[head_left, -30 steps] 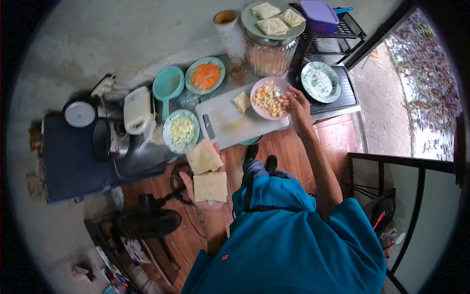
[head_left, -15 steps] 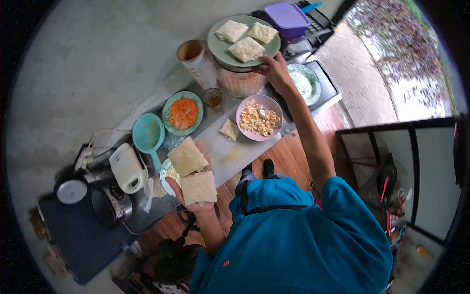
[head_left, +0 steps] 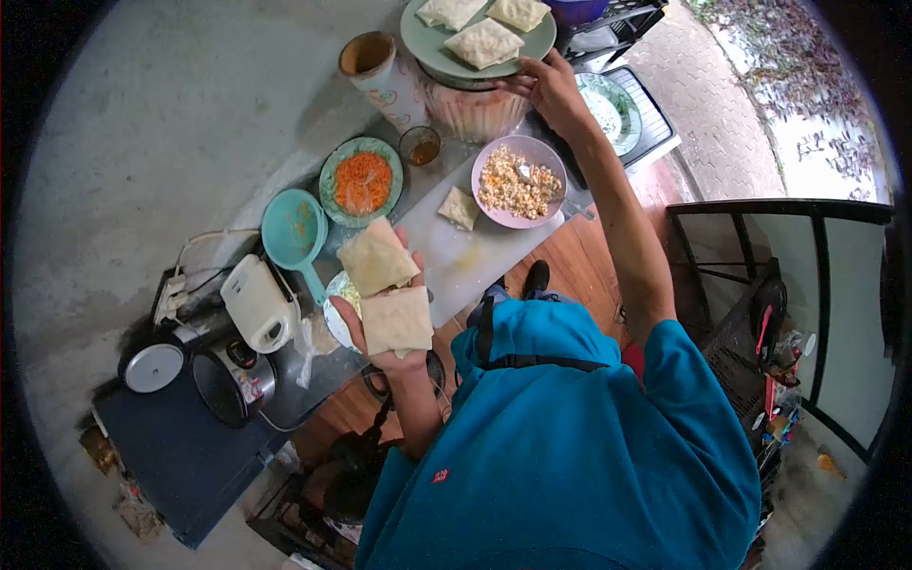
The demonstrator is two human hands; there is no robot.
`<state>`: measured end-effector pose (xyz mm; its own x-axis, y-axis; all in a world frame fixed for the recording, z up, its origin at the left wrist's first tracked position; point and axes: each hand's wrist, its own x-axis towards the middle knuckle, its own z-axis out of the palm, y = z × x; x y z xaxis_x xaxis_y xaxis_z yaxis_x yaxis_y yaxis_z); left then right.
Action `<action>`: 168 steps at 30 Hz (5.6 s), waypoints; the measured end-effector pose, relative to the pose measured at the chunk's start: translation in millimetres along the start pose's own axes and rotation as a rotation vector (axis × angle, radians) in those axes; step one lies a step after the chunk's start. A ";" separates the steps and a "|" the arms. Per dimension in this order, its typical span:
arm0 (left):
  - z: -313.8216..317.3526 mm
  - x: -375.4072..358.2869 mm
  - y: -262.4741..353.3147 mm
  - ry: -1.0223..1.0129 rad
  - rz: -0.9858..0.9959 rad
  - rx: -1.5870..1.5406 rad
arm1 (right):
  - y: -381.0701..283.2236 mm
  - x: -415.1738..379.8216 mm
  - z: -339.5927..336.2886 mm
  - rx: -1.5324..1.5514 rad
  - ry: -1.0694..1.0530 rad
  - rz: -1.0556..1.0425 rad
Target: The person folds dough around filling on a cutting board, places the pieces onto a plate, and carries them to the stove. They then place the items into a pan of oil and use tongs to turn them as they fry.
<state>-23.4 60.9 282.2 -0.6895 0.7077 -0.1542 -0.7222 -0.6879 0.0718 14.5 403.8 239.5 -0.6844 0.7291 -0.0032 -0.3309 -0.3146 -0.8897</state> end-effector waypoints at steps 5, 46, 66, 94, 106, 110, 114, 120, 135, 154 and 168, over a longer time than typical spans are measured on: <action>0.0 -12.8 6.1 0.011 -0.001 -0.019 | 4.8 -3.1 2.9 -0.024 0.021 -0.088; -19.7 -426.6 -445.6 -0.389 -1.609 0.398 | -62.9 -919.0 -95.0 0.314 1.583 -0.672; -117.0 -998.4 -820.1 -0.318 -2.594 0.378 | -133.4 -1359.3 -312.5 0.318 2.398 -1.200; -212.9 -1744.5 -1135.3 -0.229 -2.402 0.402 | -289.7 -2200.2 -667.1 0.276 2.249 -1.021; -253.4 -1986.4 -1400.9 -0.104 -2.384 0.310 | -382.6 -2442.3 -961.6 0.288 2.033 -0.932; -233.4 -2057.3 -1465.6 -0.253 -2.278 0.294 | -438.8 -2498.0 -1024.8 0.286 1.970 -0.906; -230.8 -2093.5 -1515.3 -0.274 -2.154 0.264 | -466.3 -2556.2 -1107.4 0.332 1.918 -0.827; -250.7 -2144.4 -1552.9 -0.215 -1.769 0.358 | -504.1 -2641.4 -1270.2 0.262 1.759 -0.737; -266.7 -2324.8 -1634.5 -0.194 -1.121 0.325 | -610.3 -2715.3 -1529.4 0.292 1.409 -0.781; -250.8 -2310.6 -1691.1 -0.184 -1.402 0.123 | -591.0 -2685.9 -1517.1 0.396 1.523 -0.617; -243.5 -2299.6 -1733.3 -0.464 -1.374 0.019 | -696.5 -2623.2 -1301.2 -0.189 1.193 -0.277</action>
<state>2827.3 -413.2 272.5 0.5820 0.7841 0.2155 -0.8132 0.5633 0.1464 2885.7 -498.8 273.5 0.4456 0.8857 -0.1306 -0.2037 -0.0417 -0.9782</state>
